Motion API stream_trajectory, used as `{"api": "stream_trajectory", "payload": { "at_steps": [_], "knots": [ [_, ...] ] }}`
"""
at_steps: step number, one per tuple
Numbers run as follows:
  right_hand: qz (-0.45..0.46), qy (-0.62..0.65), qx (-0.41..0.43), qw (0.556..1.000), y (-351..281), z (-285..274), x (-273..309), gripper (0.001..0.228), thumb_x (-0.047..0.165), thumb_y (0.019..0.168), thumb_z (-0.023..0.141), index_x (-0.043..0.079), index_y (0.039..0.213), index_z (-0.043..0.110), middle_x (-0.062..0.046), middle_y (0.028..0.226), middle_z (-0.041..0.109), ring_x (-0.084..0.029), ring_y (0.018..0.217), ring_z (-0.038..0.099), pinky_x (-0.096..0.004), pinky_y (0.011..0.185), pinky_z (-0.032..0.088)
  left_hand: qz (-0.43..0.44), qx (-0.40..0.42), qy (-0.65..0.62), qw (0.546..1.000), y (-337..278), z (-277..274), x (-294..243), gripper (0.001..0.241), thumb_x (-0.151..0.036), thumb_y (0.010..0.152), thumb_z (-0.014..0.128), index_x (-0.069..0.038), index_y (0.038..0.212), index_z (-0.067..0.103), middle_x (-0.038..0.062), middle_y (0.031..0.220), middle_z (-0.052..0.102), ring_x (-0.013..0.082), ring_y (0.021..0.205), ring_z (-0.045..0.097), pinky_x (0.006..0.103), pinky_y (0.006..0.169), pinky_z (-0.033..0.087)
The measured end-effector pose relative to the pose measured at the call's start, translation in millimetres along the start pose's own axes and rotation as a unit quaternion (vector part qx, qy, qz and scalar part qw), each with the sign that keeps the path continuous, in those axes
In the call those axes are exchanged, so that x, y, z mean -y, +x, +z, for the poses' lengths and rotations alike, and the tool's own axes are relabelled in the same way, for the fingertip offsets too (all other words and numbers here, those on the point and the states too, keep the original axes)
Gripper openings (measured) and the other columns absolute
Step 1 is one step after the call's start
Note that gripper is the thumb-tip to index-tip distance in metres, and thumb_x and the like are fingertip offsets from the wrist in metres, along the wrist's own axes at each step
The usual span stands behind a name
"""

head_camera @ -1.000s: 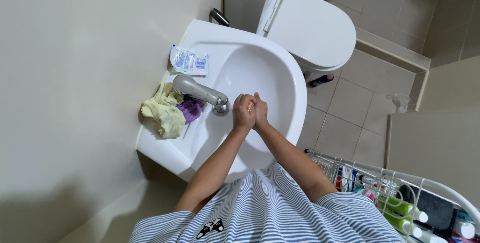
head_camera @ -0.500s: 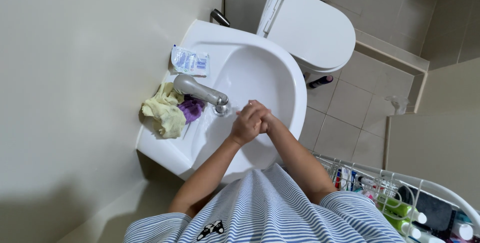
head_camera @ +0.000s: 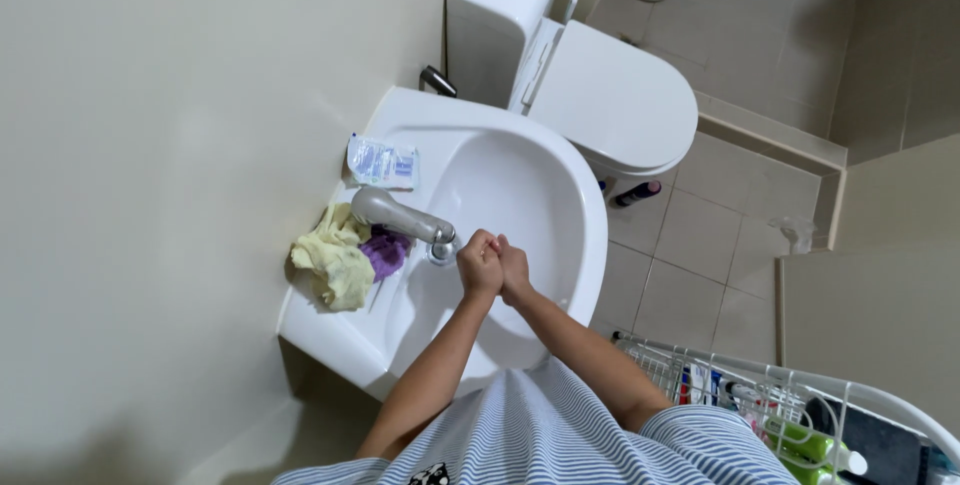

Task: The person washes three small cloths (purple, yellow, and orange) in a bathroom sink under running water. After rinsing and wringing them out, the person hangs the cloths on a white plastic hanger and places the hanger on a wall-mounted rack.

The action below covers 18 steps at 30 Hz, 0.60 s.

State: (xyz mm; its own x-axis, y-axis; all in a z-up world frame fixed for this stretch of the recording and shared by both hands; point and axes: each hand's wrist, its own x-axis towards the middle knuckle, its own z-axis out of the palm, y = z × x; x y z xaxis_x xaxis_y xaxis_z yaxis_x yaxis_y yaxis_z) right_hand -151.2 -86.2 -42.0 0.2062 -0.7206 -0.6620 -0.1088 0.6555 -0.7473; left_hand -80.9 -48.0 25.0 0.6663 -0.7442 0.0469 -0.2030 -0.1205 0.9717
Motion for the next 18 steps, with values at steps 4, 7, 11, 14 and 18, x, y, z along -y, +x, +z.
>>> {"api": "stream_trajectory", "payload": {
  "at_steps": [4,7,11,14,18],
  "knots": [
    [-0.134,-0.148,-0.057,0.978,12.5,-5.6,-21.0,0.063,0.045,0.108,0.041,-0.003,0.077,0.067,-0.017,0.065,0.066,-0.025,0.061,0.06,-0.044,0.057,0.047,-0.064,-0.001,0.031,0.997,1.6,5.3,18.0,0.019,0.003,0.084,0.045,-0.002,0.072,0.058,0.014,0.061,0.06,0.024,0.055,0.058,0.039,0.054,0.047],
    [-0.178,-0.245,-0.099,0.948,0.4,-5.0,-11.5,0.063,0.047,0.106,0.04,-0.002,0.08,0.07,-0.023,0.07,0.069,-0.034,0.064,0.066,-0.047,0.064,0.049,-0.133,0.023,0.077,0.988,4.6,5.8,21.7,0.019,0.001,0.085,0.046,-0.001,0.071,0.059,0.014,0.062,0.061,0.0243,0.057,0.056,0.0412,0.057,0.046],
    [-0.201,-0.304,-0.071,0.928,-28.8,-2.2,12.2,0.068,0.045,0.108,0.036,-0.005,0.073,0.066,-0.025,0.067,0.066,-0.039,0.061,0.063,-0.048,0.064,0.049,-0.234,0.079,0.066,0.967,10.7,5.4,37.9,0.018,0.001,0.083,0.049,0.0,0.07,0.061,0.013,0.064,0.062,0.0228,0.061,0.059,0.0397,0.061,0.049],
    [-0.22,-0.318,-0.06,0.92,-23.8,-9.1,10.4,0.064,0.044,0.108,0.039,-0.005,0.075,0.067,-0.024,0.069,0.066,-0.038,0.061,0.062,-0.048,0.064,0.049,-0.217,0.117,-0.06,0.967,9.3,4.9,66.7,0.012,-0.002,0.088,0.054,0.0,0.081,0.063,0.012,0.071,0.064,0.02,0.064,0.058,0.0391,0.062,0.049],
    [-0.181,-0.259,0.013,0.949,-19.4,-13.0,6.7,0.034,0.029,0.101,0.051,-0.001,0.093,0.065,-0.017,0.077,0.071,-0.024,0.064,0.064,-0.041,0.06,0.052,-0.043,0.213,-0.086,0.972,-10.4,-40.8,34.7,0.021,-0.004,0.088,0.064,-0.004,0.109,0.069,0.013,0.099,0.066,0.0178,0.081,0.062,0.0361,0.078,0.056]
  ]
}}
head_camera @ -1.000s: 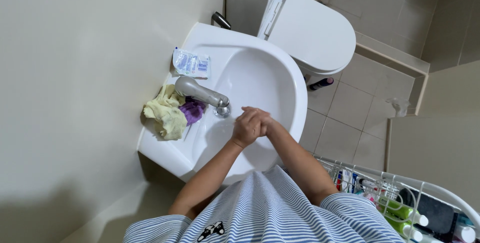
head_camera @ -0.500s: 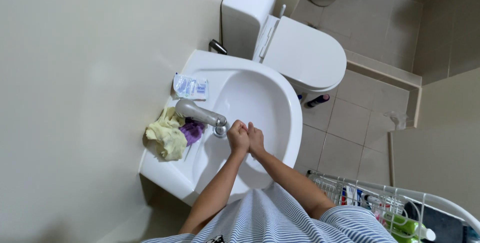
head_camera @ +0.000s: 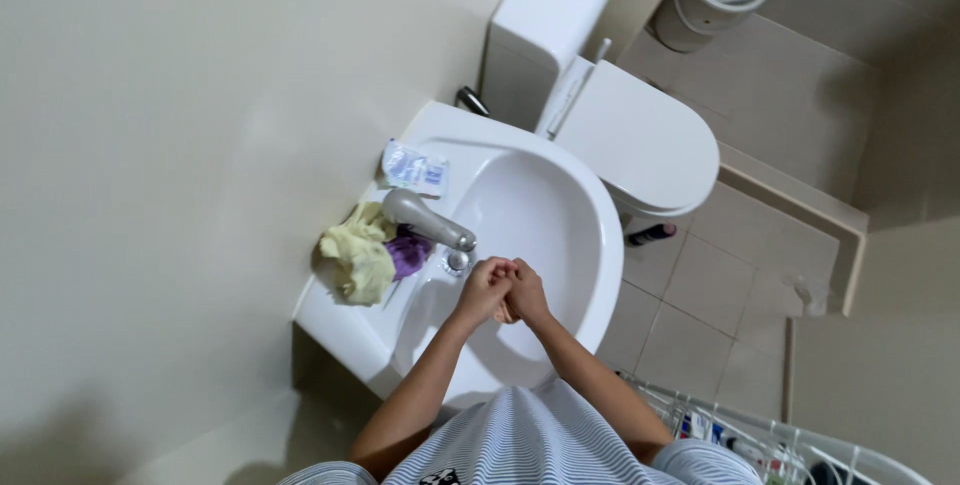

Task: The person washes three small cloths (purple, yellow, and orange) in a bathroom sink under running water. After rinsing and wringing them out, the person hangs the cloths on a white plastic hanger and places the hanger on a wall-mounted rack.

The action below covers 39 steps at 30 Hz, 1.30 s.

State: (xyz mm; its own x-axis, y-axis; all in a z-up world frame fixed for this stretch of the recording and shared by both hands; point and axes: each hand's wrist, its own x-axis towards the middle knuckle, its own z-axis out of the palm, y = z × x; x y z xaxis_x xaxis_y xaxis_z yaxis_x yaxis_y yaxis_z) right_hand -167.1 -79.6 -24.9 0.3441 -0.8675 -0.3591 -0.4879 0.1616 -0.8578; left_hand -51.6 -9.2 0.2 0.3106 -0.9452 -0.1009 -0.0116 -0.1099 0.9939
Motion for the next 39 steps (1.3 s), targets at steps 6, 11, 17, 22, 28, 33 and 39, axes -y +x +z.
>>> {"api": "stream_trajectory", "payload": {
  "at_steps": [6,11,17,22,28,33,39],
  "knots": [
    [0.039,0.089,0.094,0.991,-23.0,26.0,39.9,0.034,0.033,0.105,0.055,0.003,0.096,0.066,-0.005,0.078,0.066,-0.014,0.07,0.06,-0.033,0.064,0.052,-0.209,0.056,0.266,0.939,-37.3,-82.9,-196.1,0.027,-0.022,0.093,0.069,-0.017,0.119,0.069,0.003,0.118,0.071,0.0173,0.1,0.071,0.0345,0.088,0.056],
    [-0.082,0.104,0.114,0.985,-42.0,52.3,82.3,0.03,0.029,0.103,0.064,0.0,0.106,0.062,-0.007,0.092,0.068,-0.012,0.083,0.064,-0.03,0.073,0.054,-0.154,-0.085,0.393,0.902,-43.6,-140.8,-224.4,0.03,-0.027,0.088,0.075,-0.018,0.117,0.071,0.001,0.121,0.071,0.021,0.112,0.067,0.0363,0.096,0.054],
    [-0.168,0.064,0.118,0.977,-63.9,71.6,148.0,0.048,0.025,0.094,0.07,0.004,0.134,0.054,-0.01,0.117,0.064,-0.015,0.084,0.066,-0.034,0.074,0.058,-0.078,-0.186,0.475,0.857,-32.9,-170.4,-193.3,0.074,-0.023,0.069,0.088,-0.02,0.136,0.059,0.006,0.142,0.053,0.0304,0.132,0.044,0.0521,0.105,0.039],
    [-0.189,-0.046,0.102,0.976,-65.3,78.0,162.2,0.062,0.025,0.09,0.072,0.008,0.145,0.049,-0.015,0.113,0.062,-0.021,0.08,0.069,-0.036,0.073,0.057,-0.194,-0.142,0.524,0.817,-31.2,-168.1,-175.9,0.1,-0.039,0.066,0.092,-0.024,0.152,0.043,0.008,0.139,0.053,0.0343,0.132,0.044,0.0571,0.11,0.036],
    [-0.243,-0.048,0.112,0.962,-66.1,55.6,156.0,0.03,0.023,0.091,0.073,0.005,0.115,0.067,-0.01,0.114,0.066,-0.021,0.081,0.069,-0.035,0.073,0.058,-0.263,-0.085,0.503,0.819,-40.3,-159.0,-183.5,0.082,-0.053,0.069,0.084,-0.024,0.14,0.056,0.009,0.127,0.066,0.0352,0.125,0.057,0.0484,0.094,0.053],
    [-0.205,-0.024,0.108,0.973,-72.2,16.4,124.8,0.021,0.014,0.088,0.069,0.007,0.108,0.072,-0.007,0.102,0.069,-0.019,0.077,0.065,-0.033,0.074,0.057,-0.261,0.059,0.48,0.835,-41.8,-127.2,-176.7,0.062,-0.057,0.072,0.074,-0.017,0.118,0.071,0.008,0.109,0.075,0.0272,0.101,0.073,0.0412,0.09,0.057],
    [-0.092,0.048,0.038,0.994,-81.5,-67.0,101.1,0.019,0.015,0.088,0.071,0.006,0.105,0.075,-0.005,0.095,0.074,-0.012,0.079,0.067,-0.03,0.073,0.059,-0.237,0.123,0.443,0.856,-35.2,-44.9,-193.5,0.068,-0.059,0.079,0.07,-0.01,0.126,0.062,0.014,0.109,0.073,0.0302,0.104,0.071,0.0416,0.091,0.054]
  ]
}}
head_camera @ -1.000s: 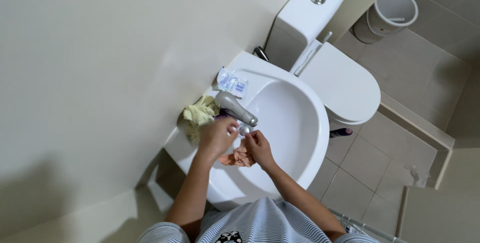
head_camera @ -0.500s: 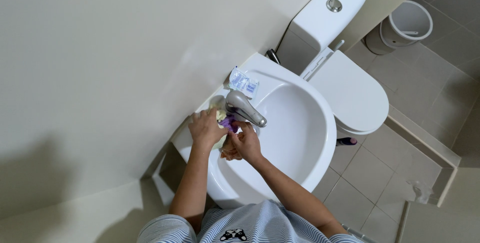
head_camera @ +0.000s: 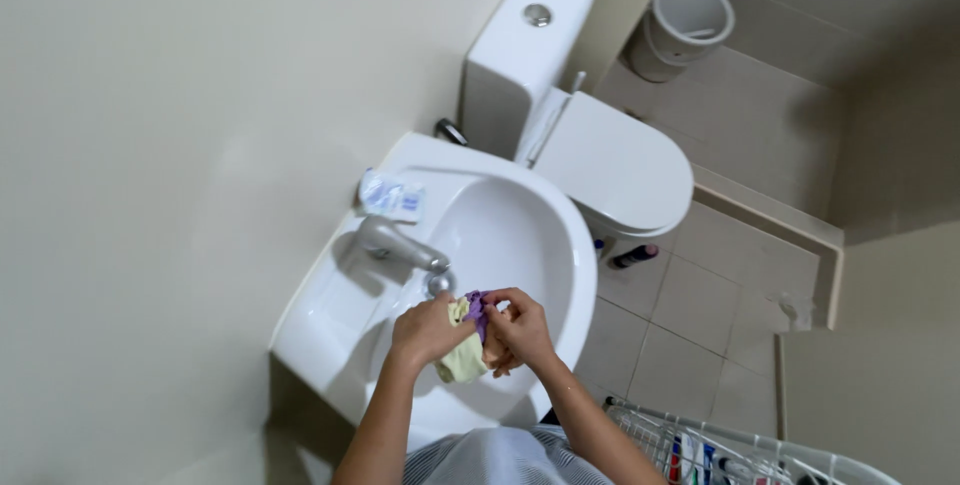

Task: The person washes three small cloths (purple, yellow, and orange) in a bathroom sink under running water. After rinsing and wringing them out, the person hangs the cloths on a white plastic hanger and places the hanger on a wall-mounted rack.

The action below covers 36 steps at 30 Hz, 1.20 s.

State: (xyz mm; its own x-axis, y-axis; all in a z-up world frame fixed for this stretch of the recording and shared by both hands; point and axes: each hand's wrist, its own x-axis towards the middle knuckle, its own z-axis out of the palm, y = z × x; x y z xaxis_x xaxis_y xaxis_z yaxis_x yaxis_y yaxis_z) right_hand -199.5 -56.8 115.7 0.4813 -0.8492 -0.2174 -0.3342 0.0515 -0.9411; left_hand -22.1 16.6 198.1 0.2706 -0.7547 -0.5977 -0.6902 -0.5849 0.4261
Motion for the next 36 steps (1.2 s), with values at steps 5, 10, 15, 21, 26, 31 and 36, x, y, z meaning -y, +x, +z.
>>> {"api": "stream_trajectory", "payload": {
  "at_steps": [5,10,15,21,26,31,36],
  "knots": [
    [-0.071,0.04,-0.078,0.994,-19.2,-76.2,-0.4,0.019,0.011,0.087,0.072,0.004,0.104,0.077,-0.006,0.1,0.075,-0.011,0.082,0.068,-0.027,0.075,0.057,0.075,-0.023,-0.013,0.997,-1.2,27.8,-66.5,0.064,-0.05,0.081,0.069,-0.009,0.128,0.058,0.013,0.108,0.075,0.0294,0.101,0.073,0.0415,0.089,0.056],
    [-0.082,0.013,-0.136,0.987,-39.4,-147.4,3.6,0.018,0.009,0.085,0.075,0.003,0.102,0.077,-0.009,0.099,0.073,-0.016,0.074,0.062,-0.03,0.068,0.051,0.155,-0.053,0.008,0.986,13.9,68.0,-126.4,0.057,-0.044,0.083,0.07,-0.01,0.127,0.056,0.014,0.115,0.071,0.0319,0.101,0.071,0.0442,0.087,0.055],
    [-0.171,-0.043,-0.18,0.968,-58.7,-214.9,-0.8,0.022,0.008,0.083,0.075,0.003,0.104,0.075,-0.009,0.104,0.072,-0.02,0.089,0.07,-0.03,0.076,0.055,0.229,-0.08,-0.047,0.969,32.4,114.6,-182.8,0.041,-0.036,0.085,0.067,-0.014,0.117,0.057,0.01,0.125,0.059,0.0342,0.092,0.069,0.0472,0.079,0.054],
    [-0.137,-0.039,-0.218,0.966,-77.9,-291.3,-17.4,0.026,0.012,0.085,0.074,0.004,0.109,0.075,-0.007,0.104,0.072,-0.015,0.087,0.068,-0.027,0.075,0.054,0.25,-0.085,-0.073,0.962,47.5,163.3,-248.9,0.037,-0.037,0.086,0.069,-0.017,0.114,0.057,0.009,0.112,0.072,0.0368,0.099,0.068,0.0484,0.08,0.053],
    [-0.073,-0.013,-0.274,0.959,-72.6,-341.1,-66.1,0.024,0.013,0.087,0.075,0.003,0.109,0.075,-0.005,0.1,0.07,-0.01,0.075,0.058,-0.026,0.066,0.049,0.24,-0.098,-0.099,0.961,59.8,186.4,-284.3,0.037,-0.035,0.083,0.069,-0.016,0.111,0.056,0.012,0.104,0.073,0.0388,0.097,0.069,0.0497,0.08,0.052],
    [-0.062,0.059,-0.335,0.938,-45.3,-367.2,-99.2,0.019,0.018,0.093,0.072,0.002,0.103,0.074,-0.001,0.098,0.068,-0.005,0.08,0.063,-0.023,0.069,0.053,0.223,-0.105,-0.119,0.962,87.3,199.2,-309.2,0.037,-0.036,0.083,0.069,-0.018,0.112,0.056,0.015,0.099,0.075,0.0416,0.096,0.07,0.0513,0.08,0.054],
    [-0.006,0.102,-0.36,0.927,-1.3,-381.8,-130.5,0.029,0.03,0.096,0.073,0.002,0.099,0.074,-0.001,0.085,0.07,-0.006,0.077,0.061,-0.024,0.067,0.052,0.177,-0.094,-0.108,0.974,127.7,193.4,-340.6,0.039,-0.033,0.084,0.067,-0.019,0.118,0.053,0.015,0.1,0.076,0.0419,0.097,0.07,0.0528,0.083,0.053]
  ]
}}
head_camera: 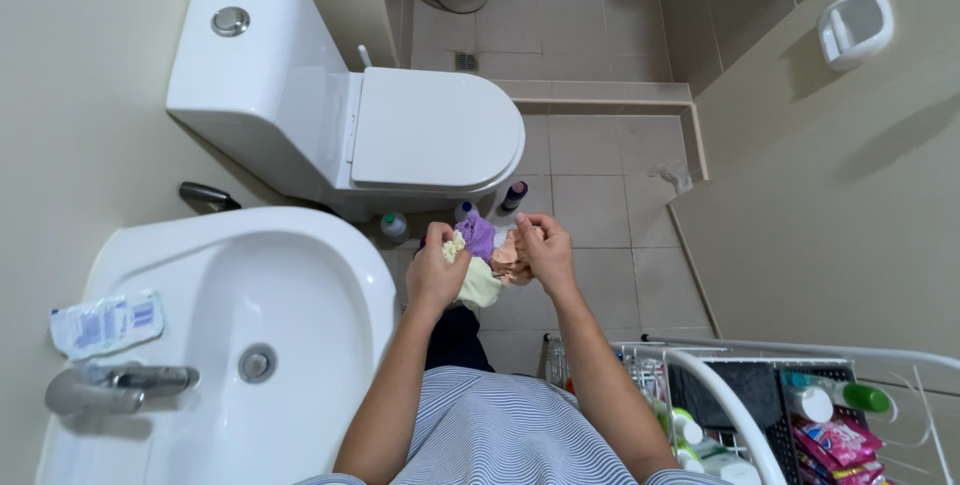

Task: The person washes three small cloths (purple, yellow, and orange) in a bathroom sink under running water. After rinsing and wringing them out, the person hangs the cloths on a white plastic hanger and places the hanger on a wall-mounted rack.

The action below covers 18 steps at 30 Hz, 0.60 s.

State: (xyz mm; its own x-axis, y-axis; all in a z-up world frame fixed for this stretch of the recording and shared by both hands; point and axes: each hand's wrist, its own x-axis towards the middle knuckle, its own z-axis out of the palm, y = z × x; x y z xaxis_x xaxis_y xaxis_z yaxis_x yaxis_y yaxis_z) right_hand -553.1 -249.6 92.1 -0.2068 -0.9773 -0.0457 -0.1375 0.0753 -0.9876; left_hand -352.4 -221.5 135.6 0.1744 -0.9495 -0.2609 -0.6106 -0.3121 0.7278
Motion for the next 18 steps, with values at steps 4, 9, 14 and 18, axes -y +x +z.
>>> {"api": "stream_trajectory", "payload": {
  "at_steps": [4,9,14,18],
  "knots": [
    [0.057,-0.011,0.015,0.998,47.1,16.8,-17.6,0.032,0.034,0.097,0.072,0.002,0.097,0.074,-0.002,0.083,0.07,-0.007,0.074,0.06,-0.025,0.066,0.052,0.025,0.015,-0.03,0.999,42.6,-2.4,-24.5,0.057,-0.03,0.081,0.066,-0.03,0.136,0.051,0.015,0.106,0.074,0.0413,0.099,0.068,0.0518,0.085,0.052],
    [0.124,-0.051,0.113,0.985,116.6,37.1,0.3,0.034,0.036,0.093,0.07,0.004,0.106,0.073,-0.003,0.089,0.072,-0.009,0.078,0.064,-0.028,0.067,0.054,0.057,0.037,-0.014,0.998,122.2,11.7,-26.5,0.051,-0.028,0.089,0.063,-0.041,0.137,0.059,0.008,0.123,0.07,0.0341,0.11,0.067,0.0456,0.088,0.053],
    [0.09,-0.035,0.278,0.956,202.3,46.0,6.8,0.041,0.019,0.084,0.072,0.007,0.121,0.06,-0.004,0.102,0.07,-0.012,0.09,0.068,-0.029,0.076,0.058,0.026,0.066,0.004,0.997,201.2,12.1,-36.4,0.051,-0.024,0.093,0.057,-0.046,0.139,0.06,0.01,0.109,0.068,0.0306,0.101,0.068,0.0428,0.087,0.054],
    [0.097,-0.051,0.269,0.957,259.5,49.0,8.6,0.042,0.007,0.081,0.072,0.005,0.121,0.059,-0.008,0.102,0.069,-0.012,0.09,0.067,-0.029,0.078,0.058,0.016,0.074,-0.001,0.997,254.0,14.4,-59.8,0.041,-0.024,0.093,0.057,-0.041,0.128,0.07,0.01,0.102,0.066,0.0276,0.092,0.068,0.0407,0.082,0.055]
  ]
}}
